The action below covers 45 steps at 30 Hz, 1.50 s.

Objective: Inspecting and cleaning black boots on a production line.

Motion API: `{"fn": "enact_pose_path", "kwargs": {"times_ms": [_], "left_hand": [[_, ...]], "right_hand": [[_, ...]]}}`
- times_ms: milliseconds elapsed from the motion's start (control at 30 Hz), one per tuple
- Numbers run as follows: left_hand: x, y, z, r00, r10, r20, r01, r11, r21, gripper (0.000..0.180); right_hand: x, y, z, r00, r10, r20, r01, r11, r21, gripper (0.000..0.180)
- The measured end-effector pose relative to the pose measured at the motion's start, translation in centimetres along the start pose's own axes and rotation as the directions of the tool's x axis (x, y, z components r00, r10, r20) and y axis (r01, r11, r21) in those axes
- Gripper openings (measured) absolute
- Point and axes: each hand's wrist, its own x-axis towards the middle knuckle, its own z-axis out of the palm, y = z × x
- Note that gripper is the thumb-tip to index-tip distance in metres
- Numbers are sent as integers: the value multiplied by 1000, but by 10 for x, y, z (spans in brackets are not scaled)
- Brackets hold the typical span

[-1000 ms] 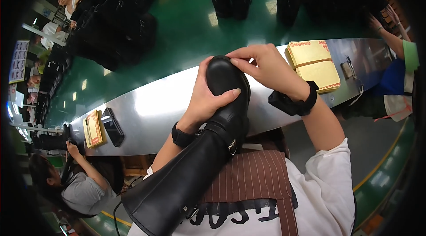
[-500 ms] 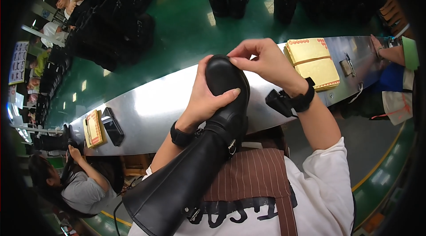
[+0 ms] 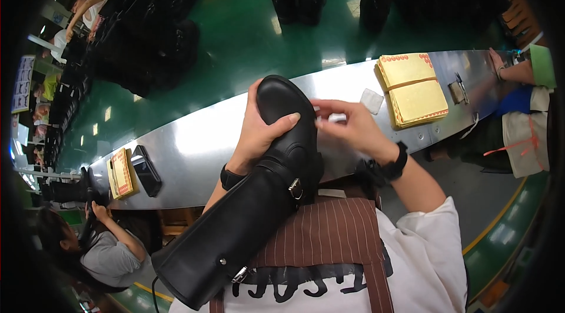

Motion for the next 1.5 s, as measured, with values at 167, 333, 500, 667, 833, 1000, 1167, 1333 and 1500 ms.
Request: {"fn": "enact_pose_path", "kwargs": {"times_ms": [167, 333, 500, 667, 833, 1000, 1167, 1333, 1500], "left_hand": [[2, -4, -13, 995, -78, -55, 74, 995, -74, 76], [15, -6, -23, 972, -76, -221, 61, 995, -77, 76], [31, 0, -66, 540, -205, -816, -130, 938, -321, 70], [14, -12, -79, 567, -280, -775, -279, 820, -500, 69], [-34, -1, -109, 879, -405, -250, 319, 891, -323, 70], [-49, 4, -103, 904, -413, 111, 414, 910, 13, 66], [-43, 1, -95, 869, -405, -283, 348, 908, -231, 64], [25, 2, -118, 815, -186, -549, -28, 933, -357, 71], [151, -18, -146, 716, -119, -688, -184, 918, -350, 70]], "right_hand": [[-36, 6, -5, 988, -152, 0, 143, 928, -344, 51], [-30, -60, -18, 880, -473, 36, 419, 740, -526, 48], [-24, -103, -5, 780, -558, 285, 586, 810, -17, 107], [5, -99, 27, 784, -617, -60, 554, 741, -380, 85], [38, -108, -15, 808, -588, -44, 553, 782, -287, 42], [61, -103, -28, 852, -522, -38, 495, 828, -264, 43], [41, -78, -19, 792, -545, -277, 405, 807, -430, 63], [-19, -7, -7, 942, -317, -109, 195, 784, -590, 38], [-51, 52, 2, 897, -390, -206, 128, 676, -726, 20]]}}
